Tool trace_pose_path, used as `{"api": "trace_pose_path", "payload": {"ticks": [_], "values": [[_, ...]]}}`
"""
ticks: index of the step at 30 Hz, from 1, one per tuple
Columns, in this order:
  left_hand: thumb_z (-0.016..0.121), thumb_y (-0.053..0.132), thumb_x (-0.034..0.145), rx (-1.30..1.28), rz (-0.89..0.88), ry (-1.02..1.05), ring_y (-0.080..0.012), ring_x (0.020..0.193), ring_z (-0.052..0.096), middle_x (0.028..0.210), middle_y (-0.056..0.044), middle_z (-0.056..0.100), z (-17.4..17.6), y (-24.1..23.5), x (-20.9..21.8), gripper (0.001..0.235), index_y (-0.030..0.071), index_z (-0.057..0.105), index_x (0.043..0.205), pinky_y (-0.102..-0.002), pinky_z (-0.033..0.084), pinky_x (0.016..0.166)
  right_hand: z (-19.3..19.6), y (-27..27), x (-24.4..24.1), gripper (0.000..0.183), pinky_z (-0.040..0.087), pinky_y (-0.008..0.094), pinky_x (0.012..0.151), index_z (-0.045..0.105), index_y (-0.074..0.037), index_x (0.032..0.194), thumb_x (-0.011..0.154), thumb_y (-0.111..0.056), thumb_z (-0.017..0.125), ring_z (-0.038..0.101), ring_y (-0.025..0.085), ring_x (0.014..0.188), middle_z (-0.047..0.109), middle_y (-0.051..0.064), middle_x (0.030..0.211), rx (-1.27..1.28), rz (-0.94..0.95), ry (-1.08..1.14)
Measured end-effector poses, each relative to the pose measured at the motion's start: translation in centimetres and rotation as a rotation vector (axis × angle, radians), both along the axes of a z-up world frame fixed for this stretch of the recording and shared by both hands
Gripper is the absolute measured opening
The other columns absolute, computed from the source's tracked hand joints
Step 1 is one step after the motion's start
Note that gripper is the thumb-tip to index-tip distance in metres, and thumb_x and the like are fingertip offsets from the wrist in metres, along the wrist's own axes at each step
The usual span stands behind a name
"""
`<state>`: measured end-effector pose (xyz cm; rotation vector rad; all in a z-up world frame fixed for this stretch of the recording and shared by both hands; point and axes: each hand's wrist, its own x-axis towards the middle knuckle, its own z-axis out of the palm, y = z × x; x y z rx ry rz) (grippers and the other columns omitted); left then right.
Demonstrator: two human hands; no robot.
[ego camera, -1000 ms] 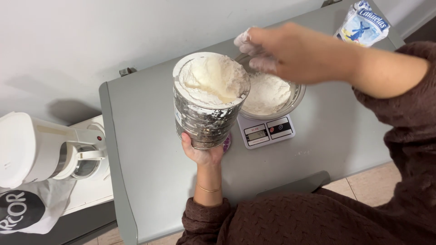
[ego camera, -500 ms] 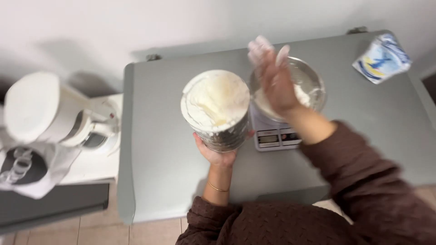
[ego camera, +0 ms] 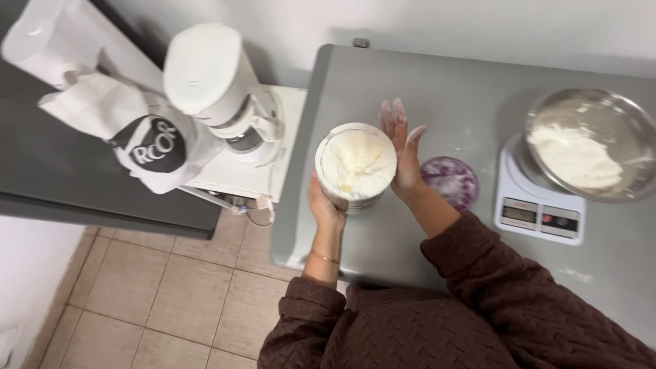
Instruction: Measure and weigh flour and sugar using a digital kitchen scale.
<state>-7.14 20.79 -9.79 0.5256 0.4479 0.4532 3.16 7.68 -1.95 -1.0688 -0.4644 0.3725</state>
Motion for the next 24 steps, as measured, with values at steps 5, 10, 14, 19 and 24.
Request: {"api": "trace_pose_path", "payload": {"ticks": [5,10,14,19,24], "values": [[0.038,0.034,0.110,0.166,0.031,0.114,-0.0275,0.119,0.064,0.132,-0.019,0.064,-4.7,1.6,1.7,0.052,-0.006,0.054,0.137,-0.038,0.053,0.100,-2.6,2.0,0.6,0.098,0.011,0.047,0.132,-0.003,-0.019,0.167,0.093,-0.082,0.009,0.008,0.032,0.163,0.007,0.015,0.176,-0.056,-0.086,-0.027],[0.035,0.036,0.111,0.346,-0.057,0.125,-0.0241,0.116,0.063,0.128,-0.018,0.066,-5.3,1.7,3.3,0.053,-0.005,0.058,0.134,-0.036,0.052,0.099,-4.5,0.9,1.1,0.097,0.015,0.047,0.132,-0.002,-0.018,0.167,0.093,-0.080,0.006,0.015,0.034,0.162,0.012,0.016,0.176,-0.078,-0.201,-0.029],[0.030,0.041,0.111,0.533,-0.160,0.084,-0.0267,0.130,0.054,0.140,-0.020,0.058,-5.1,2.2,4.3,0.059,-0.004,0.053,0.142,-0.036,0.042,0.110,-5.3,-0.4,1.1,0.099,0.012,0.046,0.132,-0.005,-0.014,0.167,0.093,-0.079,0.005,0.010,0.033,0.163,0.008,0.016,0.176,-0.041,-0.191,-0.023],[0.015,0.054,0.108,0.666,-0.200,-0.015,-0.0275,0.155,0.026,0.166,-0.017,0.032,-2.9,5.7,6.5,0.074,0.003,0.031,0.159,-0.038,0.016,0.126,-5.0,-3.0,3.7,0.106,0.001,0.043,0.131,-0.007,-0.008,0.166,0.090,-0.082,0.000,0.000,0.028,0.164,0.000,0.014,0.176,-0.110,-0.210,-0.077],[-0.001,0.069,0.102,0.916,-0.190,-0.075,-0.0271,0.162,0.008,0.172,-0.013,0.021,-1.5,5.4,7.8,0.091,0.006,0.023,0.164,-0.044,-0.007,0.129,-7.0,-2.8,6.0,0.101,-0.016,0.044,0.127,-0.005,-0.013,0.164,0.088,-0.080,-0.007,-0.004,0.022,0.164,-0.002,0.008,0.176,-0.588,-0.428,-0.381]]}}
